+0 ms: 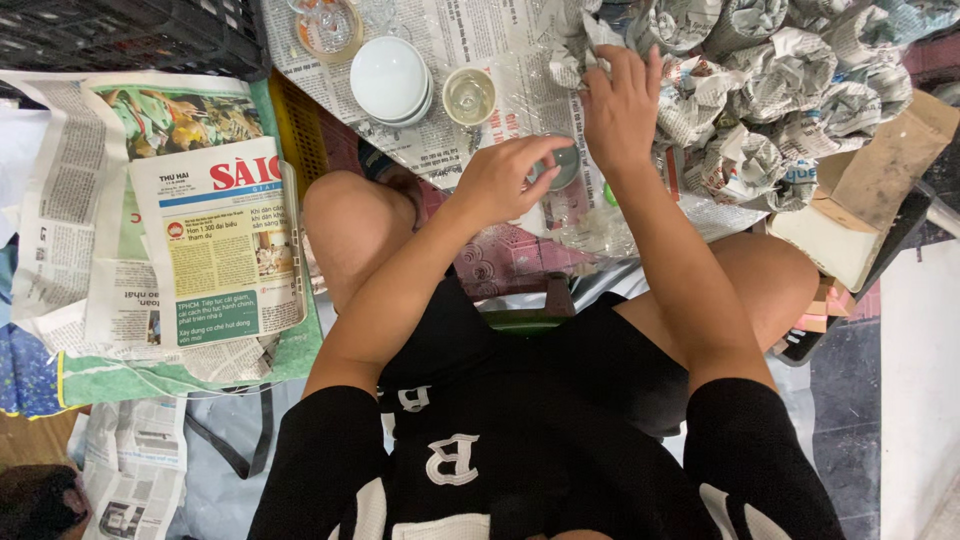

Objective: The person sits cross-legged and wraps small white ceramic bowls with newspaper sheets. They fold the paper around each bowl, tuck the edges, and place the wrapped items into a black plastic crate. The process is repeated for multiple bowls.

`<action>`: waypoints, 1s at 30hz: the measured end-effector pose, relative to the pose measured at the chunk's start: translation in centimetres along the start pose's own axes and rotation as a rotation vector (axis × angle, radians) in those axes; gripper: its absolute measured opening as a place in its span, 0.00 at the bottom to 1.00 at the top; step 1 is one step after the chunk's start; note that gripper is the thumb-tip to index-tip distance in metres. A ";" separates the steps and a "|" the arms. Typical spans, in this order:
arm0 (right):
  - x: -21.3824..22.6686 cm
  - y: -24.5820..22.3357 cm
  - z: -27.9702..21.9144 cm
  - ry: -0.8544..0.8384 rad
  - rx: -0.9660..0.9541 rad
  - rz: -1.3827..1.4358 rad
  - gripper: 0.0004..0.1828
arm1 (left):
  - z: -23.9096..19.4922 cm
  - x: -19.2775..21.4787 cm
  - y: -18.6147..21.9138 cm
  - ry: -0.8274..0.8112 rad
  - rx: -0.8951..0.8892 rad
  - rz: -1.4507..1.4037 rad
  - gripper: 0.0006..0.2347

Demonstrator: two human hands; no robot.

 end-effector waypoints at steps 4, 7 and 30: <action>2.8 -1.3 -0.1 0.051 -0.017 0.079 0.10 | 0.0 -1.0 -1.5 -0.074 0.270 -0.251 0.12; 4.0 -2.2 -0.7 0.093 0.019 0.066 0.11 | 0.1 -2.2 -3.3 -0.017 0.354 -0.469 0.18; 8.2 -3.0 -2.1 0.135 -0.273 0.481 0.21 | -1.3 -5.6 -9.3 0.335 0.479 -0.892 0.11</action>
Point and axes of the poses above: each hand's wrist, its own z-axis towards the middle knuckle, its own x-axis out of the back of the hand, y = z × x, the point moved 2 cm from there along z, towards the middle knuckle, and after that the axes turned 3 degrees about -y, right-handed, at the moved point
